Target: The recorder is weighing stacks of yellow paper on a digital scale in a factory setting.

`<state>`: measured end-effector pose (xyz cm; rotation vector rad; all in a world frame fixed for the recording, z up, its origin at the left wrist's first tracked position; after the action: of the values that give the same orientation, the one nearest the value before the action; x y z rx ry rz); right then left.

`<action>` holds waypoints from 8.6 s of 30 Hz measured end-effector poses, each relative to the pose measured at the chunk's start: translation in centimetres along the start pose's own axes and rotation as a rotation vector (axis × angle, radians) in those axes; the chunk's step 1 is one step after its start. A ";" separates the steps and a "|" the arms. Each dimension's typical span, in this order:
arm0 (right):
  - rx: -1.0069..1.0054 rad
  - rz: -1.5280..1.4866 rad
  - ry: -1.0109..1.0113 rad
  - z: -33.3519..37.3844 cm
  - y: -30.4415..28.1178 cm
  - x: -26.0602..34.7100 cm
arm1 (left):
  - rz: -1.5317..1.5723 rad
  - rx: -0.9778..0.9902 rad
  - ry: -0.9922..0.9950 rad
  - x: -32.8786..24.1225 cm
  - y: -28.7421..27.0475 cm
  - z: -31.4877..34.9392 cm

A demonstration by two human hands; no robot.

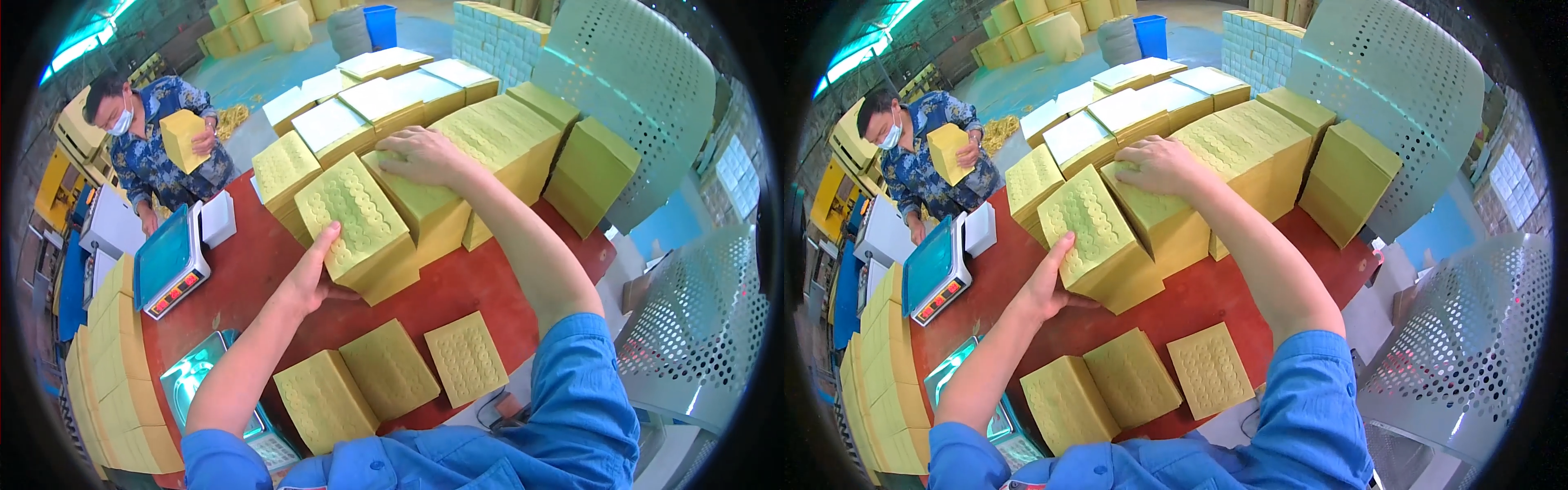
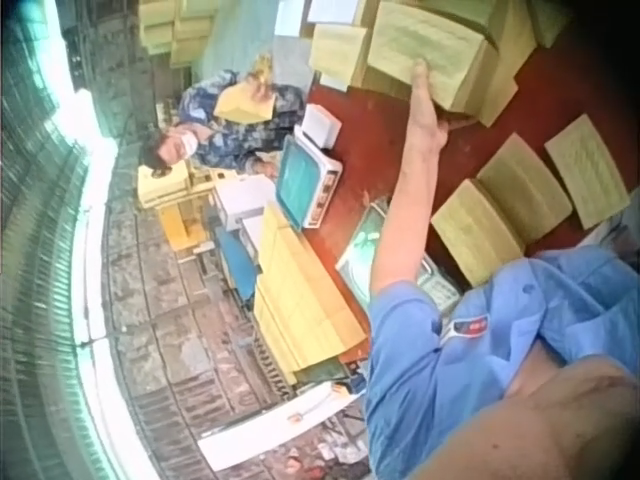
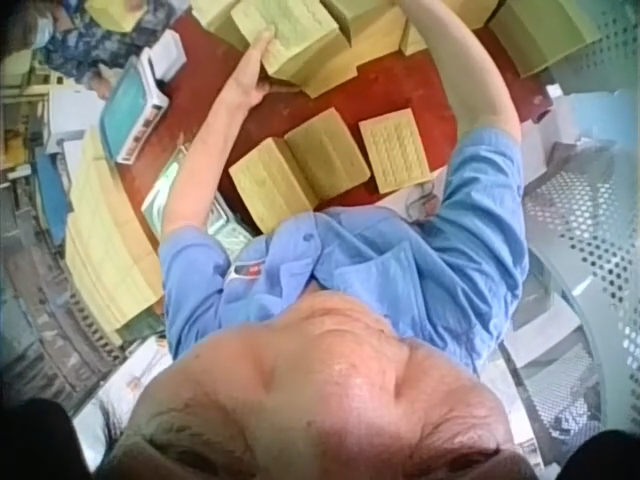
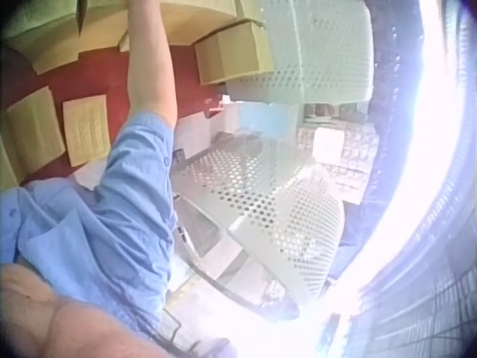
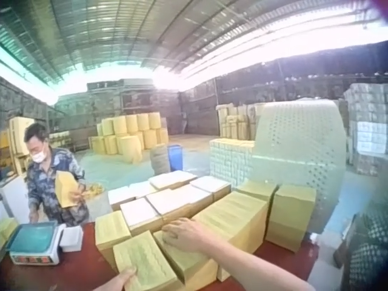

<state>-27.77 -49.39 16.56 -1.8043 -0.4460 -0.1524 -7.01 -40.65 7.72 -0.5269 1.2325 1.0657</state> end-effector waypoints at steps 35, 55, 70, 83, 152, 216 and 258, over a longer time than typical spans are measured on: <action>1.160 -1.135 0.093 36.4 18.5 52.5 | -1.611 -1.170 -0.140 6.4 -48.0 62.7; 1.594 -1.631 0.178 52.0 37.6 73.7 | -0.806 -0.957 0.341 18.8 -38.1 75.0; -0.097 -0.400 -0.503 26.5 9.0 58.2 | 0.961 -0.329 0.929 5.3 -27.0 43.2; 0.044 -0.193 -0.456 25.1 13.1 56.2 | -0.638 -0.837 0.256 6.7 -42.7 55.9; 0.588 -1.259 0.456 15.7 15.6 49.2 | -0.052 -0.381 0.366 -4.7 -31.3 42.3; 0.578 -1.410 0.701 43.9 20.4 36.1 | -0.518 -0.825 0.761 1.9 -22.1 56.0; 0.097 -1.413 1.162 60.8 14.2 7.0 | -1.425 0.135 1.200 18.5 24.3 14.9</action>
<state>-23.70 6.91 -10.99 -0.7350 -0.7296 -1.9446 -21.41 -10.85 -0.02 -1.7027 1.3756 -0.6897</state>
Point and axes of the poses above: each hand's wrist, its own z-axis away from the middle knuckle, its own y-axis out of the palm, x = y × z, the point moved 8 cm from there along -z, towards the middle knuckle, and after that the axes turned 12 degrees about y, right-handed, at the moved point
